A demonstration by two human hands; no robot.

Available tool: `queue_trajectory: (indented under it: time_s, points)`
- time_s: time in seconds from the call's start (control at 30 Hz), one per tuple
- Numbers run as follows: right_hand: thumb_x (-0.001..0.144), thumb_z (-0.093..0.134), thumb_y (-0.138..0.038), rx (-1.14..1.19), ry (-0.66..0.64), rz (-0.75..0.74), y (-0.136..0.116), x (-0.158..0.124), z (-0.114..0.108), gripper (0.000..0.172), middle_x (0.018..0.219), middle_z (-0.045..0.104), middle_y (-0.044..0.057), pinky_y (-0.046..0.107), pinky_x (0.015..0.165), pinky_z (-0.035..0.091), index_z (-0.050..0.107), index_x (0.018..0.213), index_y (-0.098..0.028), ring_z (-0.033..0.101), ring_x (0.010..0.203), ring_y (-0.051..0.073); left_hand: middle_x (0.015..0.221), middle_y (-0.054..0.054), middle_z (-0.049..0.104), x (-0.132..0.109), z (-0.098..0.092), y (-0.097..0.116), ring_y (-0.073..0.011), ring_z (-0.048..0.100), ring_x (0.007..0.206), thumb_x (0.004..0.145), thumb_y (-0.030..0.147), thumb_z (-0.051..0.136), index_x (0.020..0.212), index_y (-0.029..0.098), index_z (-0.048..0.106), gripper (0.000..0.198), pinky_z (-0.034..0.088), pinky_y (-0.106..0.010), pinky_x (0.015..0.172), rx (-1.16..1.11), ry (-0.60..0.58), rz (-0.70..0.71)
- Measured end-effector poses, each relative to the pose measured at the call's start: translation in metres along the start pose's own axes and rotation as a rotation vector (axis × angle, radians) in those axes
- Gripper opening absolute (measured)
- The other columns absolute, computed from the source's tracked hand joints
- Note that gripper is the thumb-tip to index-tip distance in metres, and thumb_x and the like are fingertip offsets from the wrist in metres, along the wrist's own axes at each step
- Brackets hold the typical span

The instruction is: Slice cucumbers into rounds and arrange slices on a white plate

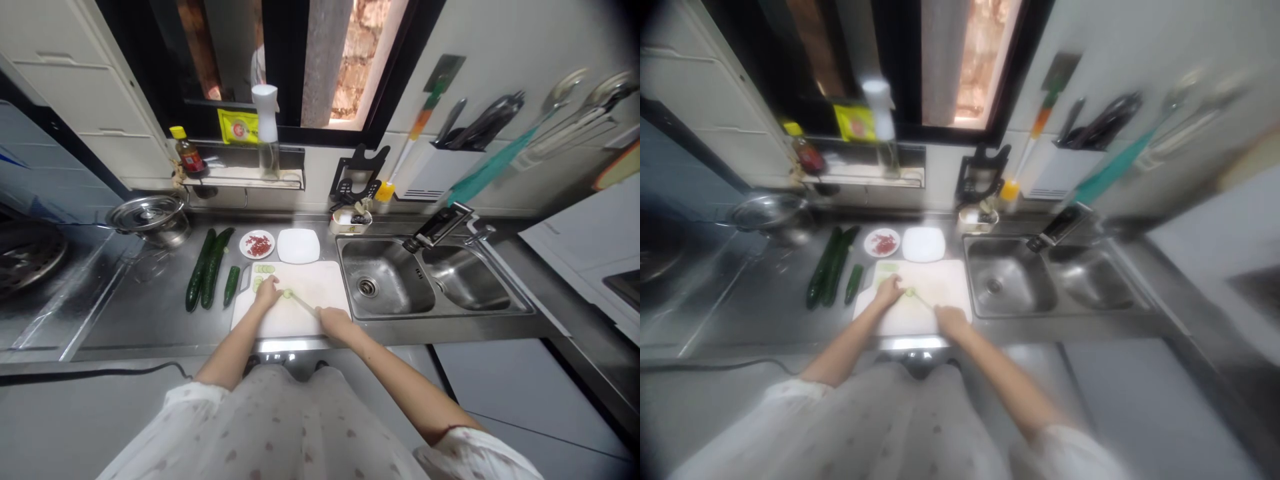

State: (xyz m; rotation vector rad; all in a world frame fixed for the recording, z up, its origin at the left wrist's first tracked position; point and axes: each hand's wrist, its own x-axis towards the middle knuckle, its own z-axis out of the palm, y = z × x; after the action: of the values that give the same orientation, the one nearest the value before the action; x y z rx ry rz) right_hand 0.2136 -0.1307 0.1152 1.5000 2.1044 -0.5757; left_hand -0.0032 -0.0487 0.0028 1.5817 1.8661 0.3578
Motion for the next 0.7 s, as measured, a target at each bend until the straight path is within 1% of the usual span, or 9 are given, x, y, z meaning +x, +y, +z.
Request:
queue_trajectory:
  time_s: [0.13, 0.27, 0.5, 0.57, 0.7]
  points:
    - [0.085, 0.048, -0.013, 0.018, -0.011, 0.018, 0.002, -0.008, 0.001, 0.035, 0.106, 0.067, 0.017, 0.034, 0.076, 0.049, 0.054, 0.119, -0.015, 0.065, 0.101, 0.027, 0.077, 0.000, 0.060, 0.000, 0.001, -0.002, -0.0142, 0.057, 0.071, 0.074, 0.024, 0.071, 0.101, 0.019, 0.057, 0.030, 0.038, -0.023, 0.065, -0.004, 0.010, 0.014]
    - [0.086, 0.045, -0.015, 0.048, -0.002, 0.034, 0.004, -0.011, 0.005, 0.034, 0.106, 0.067, 0.016, 0.033, 0.074, 0.047, 0.054, 0.119, -0.016, 0.065, 0.100, 0.027, 0.081, -0.001, 0.060, 0.000, 0.002, -0.002, -0.0149, 0.056, 0.074, 0.076, 0.025, 0.069, 0.103, 0.018, 0.058, 0.031, 0.038, -0.023, 0.067, 0.016, 0.012, 0.037]
    - [0.093, 0.038, -0.024, 0.133, 0.024, 0.084, 0.008, -0.017, 0.027, 0.029, 0.103, 0.068, 0.013, 0.029, 0.070, 0.041, 0.055, 0.116, -0.019, 0.065, 0.095, 0.024, 0.096, -0.006, 0.058, -0.012, 0.011, -0.002, -0.0175, 0.057, 0.086, 0.082, 0.024, 0.059, 0.107, 0.018, 0.061, 0.025, 0.042, -0.026, 0.079, 0.047, 0.022, 0.110]
    - [0.095, 0.038, -0.027, 0.183, 0.055, 0.093, 0.010, -0.018, 0.033, 0.027, 0.103, 0.068, 0.011, 0.027, 0.070, 0.038, 0.056, 0.112, -0.019, 0.064, 0.094, 0.022, 0.099, -0.007, 0.058, -0.016, 0.013, -0.002, -0.0188, 0.057, 0.089, 0.082, 0.026, 0.059, 0.107, 0.018, 0.062, 0.026, 0.041, -0.027, 0.081, 0.065, 0.022, 0.131]
    - [0.097, 0.035, -0.028, 0.343, 0.145, 0.182, 0.010, -0.015, 0.042, 0.026, 0.103, 0.068, 0.009, 0.025, 0.068, 0.034, 0.055, 0.111, -0.018, 0.062, 0.093, 0.018, 0.099, -0.007, 0.058, -0.018, 0.016, 0.000, -0.0203, 0.057, 0.092, 0.082, 0.027, 0.059, 0.107, 0.018, 0.062, 0.026, 0.041, -0.029, 0.085, 0.107, 0.029, 0.154]
